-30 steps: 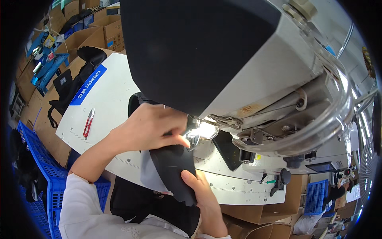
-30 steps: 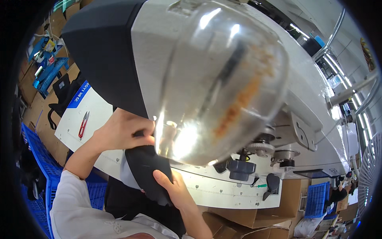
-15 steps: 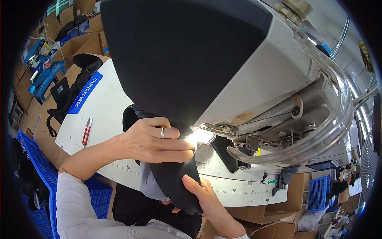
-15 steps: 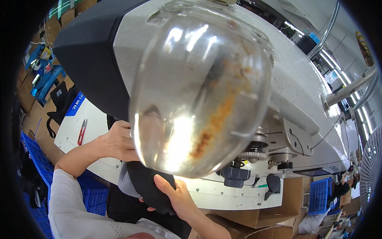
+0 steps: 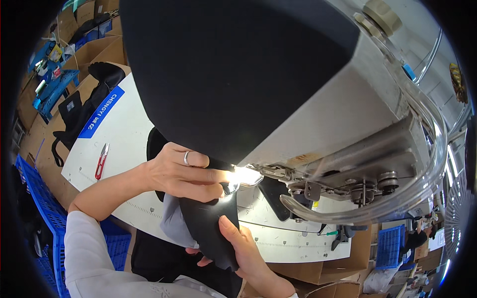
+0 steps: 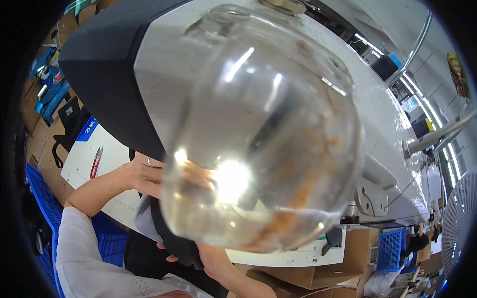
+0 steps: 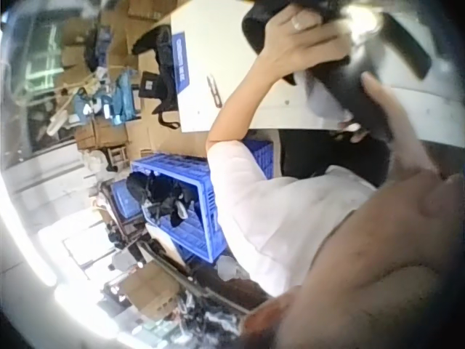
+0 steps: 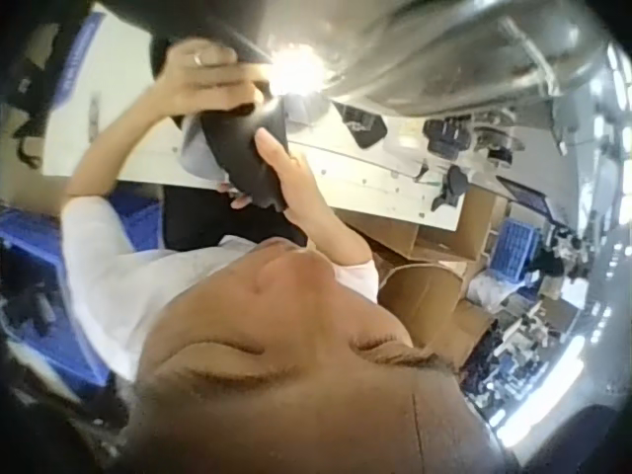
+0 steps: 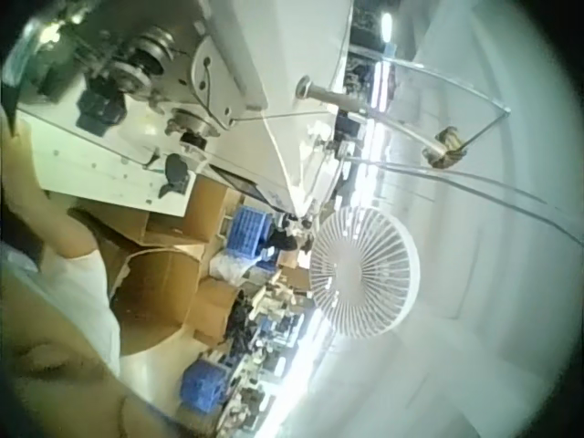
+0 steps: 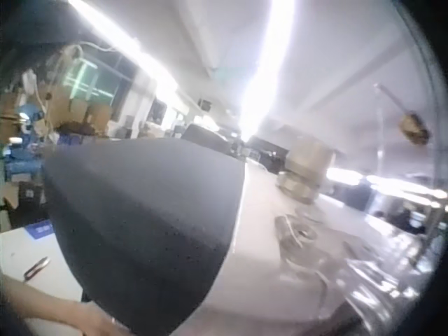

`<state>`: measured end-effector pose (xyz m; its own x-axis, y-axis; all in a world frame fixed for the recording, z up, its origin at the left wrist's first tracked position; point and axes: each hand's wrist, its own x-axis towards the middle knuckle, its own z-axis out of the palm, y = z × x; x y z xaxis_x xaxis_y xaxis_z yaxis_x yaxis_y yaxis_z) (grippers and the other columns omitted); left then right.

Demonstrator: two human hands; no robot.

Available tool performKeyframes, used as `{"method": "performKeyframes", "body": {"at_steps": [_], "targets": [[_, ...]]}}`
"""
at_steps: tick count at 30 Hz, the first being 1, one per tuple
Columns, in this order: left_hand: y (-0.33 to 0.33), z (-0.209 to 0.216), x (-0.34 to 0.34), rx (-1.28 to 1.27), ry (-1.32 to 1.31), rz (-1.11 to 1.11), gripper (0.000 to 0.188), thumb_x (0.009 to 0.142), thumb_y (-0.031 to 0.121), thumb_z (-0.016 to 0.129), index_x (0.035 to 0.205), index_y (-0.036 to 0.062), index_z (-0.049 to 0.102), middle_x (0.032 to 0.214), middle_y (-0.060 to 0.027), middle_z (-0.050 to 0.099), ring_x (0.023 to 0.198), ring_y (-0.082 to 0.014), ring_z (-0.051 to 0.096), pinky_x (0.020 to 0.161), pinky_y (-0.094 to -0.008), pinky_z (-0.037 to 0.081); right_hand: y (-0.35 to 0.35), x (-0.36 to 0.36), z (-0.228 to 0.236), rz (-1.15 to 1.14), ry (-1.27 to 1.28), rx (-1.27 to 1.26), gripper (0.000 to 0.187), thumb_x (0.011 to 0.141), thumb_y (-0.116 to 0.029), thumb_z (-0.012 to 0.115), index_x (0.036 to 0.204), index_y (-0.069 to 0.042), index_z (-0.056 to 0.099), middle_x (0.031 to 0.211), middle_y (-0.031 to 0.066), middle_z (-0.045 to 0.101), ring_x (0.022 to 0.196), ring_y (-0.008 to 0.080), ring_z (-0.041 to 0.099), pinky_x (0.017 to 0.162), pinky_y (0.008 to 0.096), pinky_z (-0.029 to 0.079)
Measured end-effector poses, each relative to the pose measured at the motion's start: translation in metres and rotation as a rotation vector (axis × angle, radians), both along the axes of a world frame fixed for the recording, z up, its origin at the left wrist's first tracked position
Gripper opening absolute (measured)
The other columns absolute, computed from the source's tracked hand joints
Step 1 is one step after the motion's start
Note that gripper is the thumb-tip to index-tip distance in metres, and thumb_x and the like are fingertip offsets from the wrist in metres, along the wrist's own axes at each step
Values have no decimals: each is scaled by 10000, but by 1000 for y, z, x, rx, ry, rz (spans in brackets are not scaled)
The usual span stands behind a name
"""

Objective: The person takes boot parts from a bin, stitches the pieces and straps together using a sewing machine, and trims excess thread using thread snips.

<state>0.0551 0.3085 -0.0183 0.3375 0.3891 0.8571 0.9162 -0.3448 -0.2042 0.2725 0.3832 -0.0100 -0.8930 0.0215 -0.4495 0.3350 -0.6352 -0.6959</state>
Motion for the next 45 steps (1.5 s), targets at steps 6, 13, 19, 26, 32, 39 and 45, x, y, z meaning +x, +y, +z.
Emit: {"method": "performKeyframes", "body": {"at_steps": [6,13,19,26,32,39,45], "targets": [[4,2,-2,70,-20,-53,224,707,136,734,693,179,514,808,85,651,652,-104,489,653,-266,442,0,-6,6,36,35,36,671,982,-514,396,1270,92,424,1097,223,601,947,346,669,654,355,607],[2,15,-6,-131,-44,-61,246,715,196,750,679,162,509,719,56,591,718,-113,579,658,-282,467,6,-11,9,69,70,-21,692,989,-536,315,1378,36,308,1247,230,516,1011,417,634,680,388,615],[-1,7,-9,-319,-137,-11,219,672,213,761,694,164,549,734,49,601,764,-124,607,655,-295,477,3,-14,17,55,71,-18,678,989,-533,321,1384,18,311,1244,226,521,1028,409,629,684,387,616],[7,2,-9,-299,-353,-10,190,635,160,764,785,128,652,750,35,619,706,-155,606,584,-300,461,5,-16,14,18,72,-119,643,995,-506,321,1407,-13,298,1244,238,523,1025,421,625,683,413,620],[5,7,-10,-154,-199,-15,232,653,221,786,770,92,633,769,7,625,760,-176,614,630,-323,480,6,-15,22,-1,52,-95,645,995,-497,321,1414,-8,289,1247,242,520,1026,444,617,687,418,624],[11,-8,-17,-137,-189,75,309,616,257,833,750,81,619,831,-30,635,774,-212,622,650,-346,499,19,-16,22,17,89,-137,617,1000,-473,327,1400,-2,324,1267,230,522,1019,436,623,666,415,623],[5,-1,-26,-317,-211,34,275,668,225,836,844,77,685,924,-40,665,790,-221,645,670,-339,515,17,-17,23,35,76,-140,591,1007,-456,327,1391,-7,340,1274,209,527,1059,425,610,704,453,613]]}}
